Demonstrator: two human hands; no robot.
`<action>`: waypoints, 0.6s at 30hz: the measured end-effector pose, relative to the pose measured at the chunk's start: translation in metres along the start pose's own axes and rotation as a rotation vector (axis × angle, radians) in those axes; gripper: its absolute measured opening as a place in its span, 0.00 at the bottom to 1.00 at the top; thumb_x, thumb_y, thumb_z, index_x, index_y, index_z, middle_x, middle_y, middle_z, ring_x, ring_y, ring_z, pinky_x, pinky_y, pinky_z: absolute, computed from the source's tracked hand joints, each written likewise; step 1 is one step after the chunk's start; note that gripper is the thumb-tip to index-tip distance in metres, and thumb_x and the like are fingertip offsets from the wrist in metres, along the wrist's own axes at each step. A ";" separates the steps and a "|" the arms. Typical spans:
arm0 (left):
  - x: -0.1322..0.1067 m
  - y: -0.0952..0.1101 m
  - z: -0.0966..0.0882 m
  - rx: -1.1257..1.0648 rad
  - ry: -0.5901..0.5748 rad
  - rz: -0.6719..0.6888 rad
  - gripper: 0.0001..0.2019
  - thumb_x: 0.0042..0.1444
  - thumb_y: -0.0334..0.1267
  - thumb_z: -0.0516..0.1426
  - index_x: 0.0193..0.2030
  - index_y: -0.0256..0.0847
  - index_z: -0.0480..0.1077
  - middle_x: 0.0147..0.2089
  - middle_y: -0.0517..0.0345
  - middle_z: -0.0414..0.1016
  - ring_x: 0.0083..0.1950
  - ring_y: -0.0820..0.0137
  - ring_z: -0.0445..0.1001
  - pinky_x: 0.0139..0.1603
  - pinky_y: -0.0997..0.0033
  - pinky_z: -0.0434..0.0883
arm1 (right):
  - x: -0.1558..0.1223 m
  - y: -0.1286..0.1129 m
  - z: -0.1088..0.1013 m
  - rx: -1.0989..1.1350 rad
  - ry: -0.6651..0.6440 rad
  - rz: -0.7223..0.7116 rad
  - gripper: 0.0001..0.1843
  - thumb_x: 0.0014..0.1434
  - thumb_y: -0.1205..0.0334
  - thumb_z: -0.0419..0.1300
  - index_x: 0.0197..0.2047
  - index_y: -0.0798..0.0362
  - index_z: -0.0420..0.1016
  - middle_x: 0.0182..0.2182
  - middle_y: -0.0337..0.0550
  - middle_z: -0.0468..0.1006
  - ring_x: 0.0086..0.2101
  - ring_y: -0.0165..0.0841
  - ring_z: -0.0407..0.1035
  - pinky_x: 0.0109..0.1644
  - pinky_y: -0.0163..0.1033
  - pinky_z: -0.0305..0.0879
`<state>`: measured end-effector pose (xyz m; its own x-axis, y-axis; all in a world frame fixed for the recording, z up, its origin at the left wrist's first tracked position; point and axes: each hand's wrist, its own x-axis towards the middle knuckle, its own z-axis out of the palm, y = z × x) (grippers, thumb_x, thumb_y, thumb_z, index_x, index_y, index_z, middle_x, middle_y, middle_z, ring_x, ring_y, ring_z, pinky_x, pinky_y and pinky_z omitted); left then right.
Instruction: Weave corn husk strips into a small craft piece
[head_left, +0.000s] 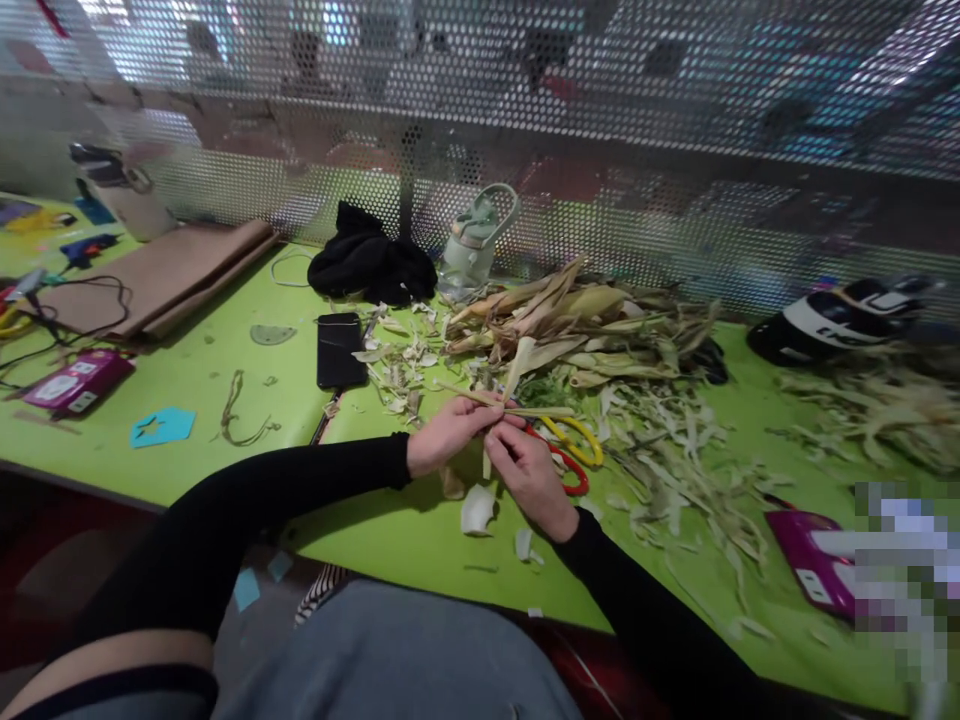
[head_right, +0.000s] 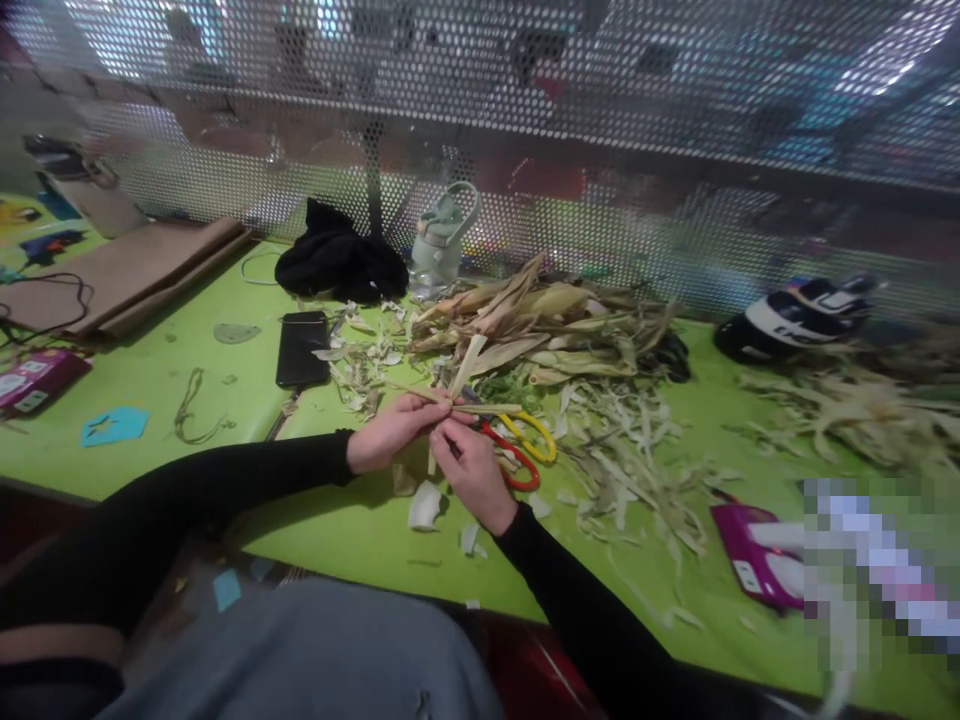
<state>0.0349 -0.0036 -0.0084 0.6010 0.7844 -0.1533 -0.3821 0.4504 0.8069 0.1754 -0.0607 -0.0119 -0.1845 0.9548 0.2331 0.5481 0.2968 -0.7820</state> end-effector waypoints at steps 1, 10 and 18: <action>0.002 -0.003 0.000 -0.005 -0.014 -0.004 0.14 0.51 0.43 0.68 0.37 0.32 0.78 0.36 0.50 0.83 0.39 0.68 0.79 0.49 0.67 0.71 | 0.000 0.000 -0.001 -0.002 -0.007 -0.004 0.17 0.66 0.57 0.51 0.25 0.49 0.56 0.21 0.33 0.58 0.23 0.29 0.53 0.28 0.37 0.51; 0.005 -0.002 -0.006 -0.077 -0.022 -0.124 0.14 0.51 0.42 0.68 0.40 0.33 0.78 0.38 0.50 0.83 0.37 0.71 0.77 0.43 0.72 0.71 | 0.001 0.001 -0.001 0.046 -0.084 0.027 0.18 0.66 0.56 0.51 0.25 0.48 0.55 0.21 0.33 0.57 0.22 0.28 0.52 0.26 0.36 0.51; 0.001 0.010 -0.003 0.016 -0.130 -0.069 0.18 0.57 0.46 0.63 0.44 0.30 0.78 0.45 0.43 0.81 0.28 0.76 0.73 0.32 0.71 0.71 | 0.003 -0.004 -0.002 0.108 -0.068 0.215 0.21 0.69 0.49 0.49 0.26 0.49 0.62 0.21 0.36 0.66 0.22 0.29 0.60 0.27 0.36 0.55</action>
<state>0.0298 0.0032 -0.0024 0.7120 0.6893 -0.1342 -0.3259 0.4935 0.8064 0.1749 -0.0590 -0.0071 -0.1295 0.9914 0.0181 0.4908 0.0800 -0.8676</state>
